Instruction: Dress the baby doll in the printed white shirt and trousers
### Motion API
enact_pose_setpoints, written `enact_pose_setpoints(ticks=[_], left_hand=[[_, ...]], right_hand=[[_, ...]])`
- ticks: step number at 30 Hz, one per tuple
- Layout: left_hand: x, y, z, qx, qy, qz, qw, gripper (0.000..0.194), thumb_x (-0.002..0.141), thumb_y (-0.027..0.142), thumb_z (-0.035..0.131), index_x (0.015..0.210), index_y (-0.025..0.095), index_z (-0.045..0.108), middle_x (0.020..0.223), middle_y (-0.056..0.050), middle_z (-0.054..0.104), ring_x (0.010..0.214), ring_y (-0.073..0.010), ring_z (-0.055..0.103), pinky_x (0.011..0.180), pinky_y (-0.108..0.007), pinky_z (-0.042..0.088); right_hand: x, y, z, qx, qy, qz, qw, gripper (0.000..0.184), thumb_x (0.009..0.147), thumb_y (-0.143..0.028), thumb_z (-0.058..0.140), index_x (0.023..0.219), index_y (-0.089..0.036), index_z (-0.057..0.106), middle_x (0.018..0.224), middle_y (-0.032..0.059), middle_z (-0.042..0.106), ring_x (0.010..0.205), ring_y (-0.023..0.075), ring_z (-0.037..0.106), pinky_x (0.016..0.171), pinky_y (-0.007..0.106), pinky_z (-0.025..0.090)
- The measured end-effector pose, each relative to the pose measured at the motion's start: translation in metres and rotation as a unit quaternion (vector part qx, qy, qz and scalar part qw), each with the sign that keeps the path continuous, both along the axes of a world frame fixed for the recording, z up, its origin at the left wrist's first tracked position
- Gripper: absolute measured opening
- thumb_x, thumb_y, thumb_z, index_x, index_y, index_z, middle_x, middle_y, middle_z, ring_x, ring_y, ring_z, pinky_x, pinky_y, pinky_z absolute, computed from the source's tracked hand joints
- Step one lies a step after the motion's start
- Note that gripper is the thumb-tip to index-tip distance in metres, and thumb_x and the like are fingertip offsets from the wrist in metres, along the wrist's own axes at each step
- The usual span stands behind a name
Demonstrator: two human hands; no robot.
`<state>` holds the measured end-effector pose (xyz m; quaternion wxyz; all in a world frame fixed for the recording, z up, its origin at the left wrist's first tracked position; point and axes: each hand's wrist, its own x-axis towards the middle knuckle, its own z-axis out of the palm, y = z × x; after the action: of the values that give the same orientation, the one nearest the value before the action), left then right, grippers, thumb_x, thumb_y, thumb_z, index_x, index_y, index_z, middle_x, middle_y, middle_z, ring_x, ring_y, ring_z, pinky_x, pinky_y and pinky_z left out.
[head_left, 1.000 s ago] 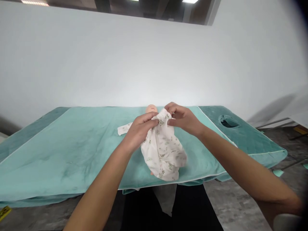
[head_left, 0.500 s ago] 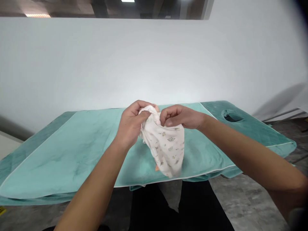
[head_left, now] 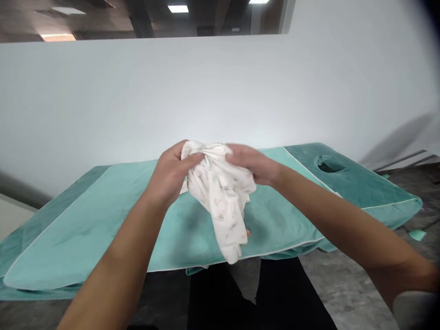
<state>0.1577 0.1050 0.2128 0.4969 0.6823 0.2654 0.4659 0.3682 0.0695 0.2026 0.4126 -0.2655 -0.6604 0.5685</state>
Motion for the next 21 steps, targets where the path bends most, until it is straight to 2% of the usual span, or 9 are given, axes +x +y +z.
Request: enact_pose_setpoints(ticks=[3, 5, 8, 10, 13, 15, 17, 19, 21], left_hand=[[0.008, -0.001, -0.011, -0.055, -0.037, -0.033, 0.997, 0.024, 0.082, 0.039, 0.073, 0.089, 0.017, 0.067, 0.079, -0.002, 0.069, 0.067, -0.0145, 0.062, 0.057, -0.023, 0.048], [0.013, -0.005, -0.017, -0.098, -0.048, -0.063, 0.992, 0.027, 0.083, 0.042, 0.072, 0.093, 0.018, 0.068, 0.081, -0.003, 0.069, 0.069, -0.0147, 0.063, 0.058, -0.023, 0.048], [0.015, -0.008, -0.022, -0.144, -0.042, -0.106, 0.983, 0.035, 0.084, 0.045, 0.071, 0.104, 0.017, 0.069, 0.087, -0.006, 0.071, 0.074, -0.017, 0.066, 0.063, -0.026, 0.051], [0.013, -0.009, -0.025, -0.162, 0.02, -0.17, 0.972, 0.039, 0.081, 0.043, 0.074, 0.109, 0.016, 0.069, 0.093, -0.008, 0.072, 0.077, -0.0192, 0.067, 0.064, -0.028, 0.051], [0.01, -0.006, -0.029, -0.143, 0.125, -0.241, 0.952, 0.043, 0.072, 0.033, 0.083, 0.11, 0.017, 0.07, 0.098, -0.008, 0.073, 0.085, -0.023, 0.068, 0.068, -0.03, 0.053], [0.012, -0.002, -0.037, -0.121, 0.107, -0.202, 0.966, 0.041, 0.071, 0.029, 0.082, 0.108, 0.019, 0.07, 0.099, -0.007, 0.072, 0.088, -0.0235, 0.068, 0.07, -0.03, 0.053], [0.016, 0.003, -0.047, -0.116, 0.03, -0.124, 0.985, 0.033, 0.074, 0.028, 0.078, 0.105, 0.02, 0.069, 0.096, -0.004, 0.072, 0.085, -0.0206, 0.067, 0.069, -0.028, 0.052], [0.022, 0.004, -0.058, -0.138, -0.03, -0.076, 0.987, 0.026, 0.076, 0.025, 0.073, 0.101, 0.02, 0.067, 0.09, -0.001, 0.07, 0.078, -0.0163, 0.065, 0.066, -0.025, 0.049], [0.028, 0.002, -0.066, -0.177, -0.06, -0.07, 0.98, 0.023, 0.076, 0.023, 0.07, 0.099, 0.02, 0.066, 0.085, 0.0, 0.068, 0.072, -0.0135, 0.062, 0.062, -0.023, 0.047]], right_hand=[[0.002, -0.004, -0.009, -0.022, -0.167, 0.074, 0.983, 0.035, 0.077, -0.046, 0.08, 0.095, -0.017, 0.071, 0.091, 0.0044, 0.073, 0.087, 0.0187, 0.067, 0.075, 0.029, 0.055], [0.006, -0.004, -0.012, -0.028, -0.194, 0.065, 0.978, 0.035, 0.078, -0.045, 0.08, 0.097, -0.017, 0.073, 0.095, 0.0056, 0.074, 0.088, 0.0195, 0.068, 0.075, 0.029, 0.056], [0.018, 0.001, -0.014, -0.03, -0.086, -0.011, 0.996, 0.036, 0.083, -0.049, 0.074, 0.099, -0.017, 0.073, 0.095, 0.0061, 0.075, 0.086, 0.0182, 0.069, 0.071, 0.027, 0.057], [0.025, 0.005, -0.017, -0.031, 0.003, -0.047, 0.998, 0.037, 0.084, -0.052, 0.073, 0.094, -0.016, 0.072, 0.09, 0.0055, 0.074, 0.082, 0.017, 0.069, 0.069, 0.026, 0.057], [0.028, 0.005, -0.027, -0.056, 0.077, -0.051, 0.994, 0.042, 0.084, -0.056, 0.071, 0.089, -0.015, 0.07, 0.08, 0.0049, 0.072, 0.075, 0.0174, 0.069, 0.065, 0.027, 0.057], [0.026, -0.001, -0.037, -0.081, 0.096, -0.04, 0.991, 0.046, 0.083, -0.059, 0.071, 0.094, -0.014, 0.069, 0.08, 0.0055, 0.073, 0.074, 0.0184, 0.069, 0.065, 0.028, 0.057], [0.022, -0.008, -0.049, -0.109, 0.084, -0.017, 0.99, 0.05, 0.081, -0.06, 0.072, 0.101, -0.015, 0.069, 0.085, 0.0062, 0.074, 0.077, 0.0188, 0.07, 0.068, 0.029, 0.058], [0.019, -0.014, -0.059, -0.14, 0.019, 0.035, 0.989, 0.049, 0.078, -0.055, 0.078, 0.105, -0.015, 0.069, 0.091, 0.0069, 0.074, 0.081, 0.0192, 0.071, 0.071, 0.03, 0.058], [0.018, -0.016, -0.064, -0.163, -0.066, 0.085, 0.981, 0.047, 0.074, -0.046, 0.084, 0.107, -0.015, 0.069, 0.097, 0.0078, 0.074, 0.087, 0.0202, 0.071, 0.075, 0.031, 0.058]])
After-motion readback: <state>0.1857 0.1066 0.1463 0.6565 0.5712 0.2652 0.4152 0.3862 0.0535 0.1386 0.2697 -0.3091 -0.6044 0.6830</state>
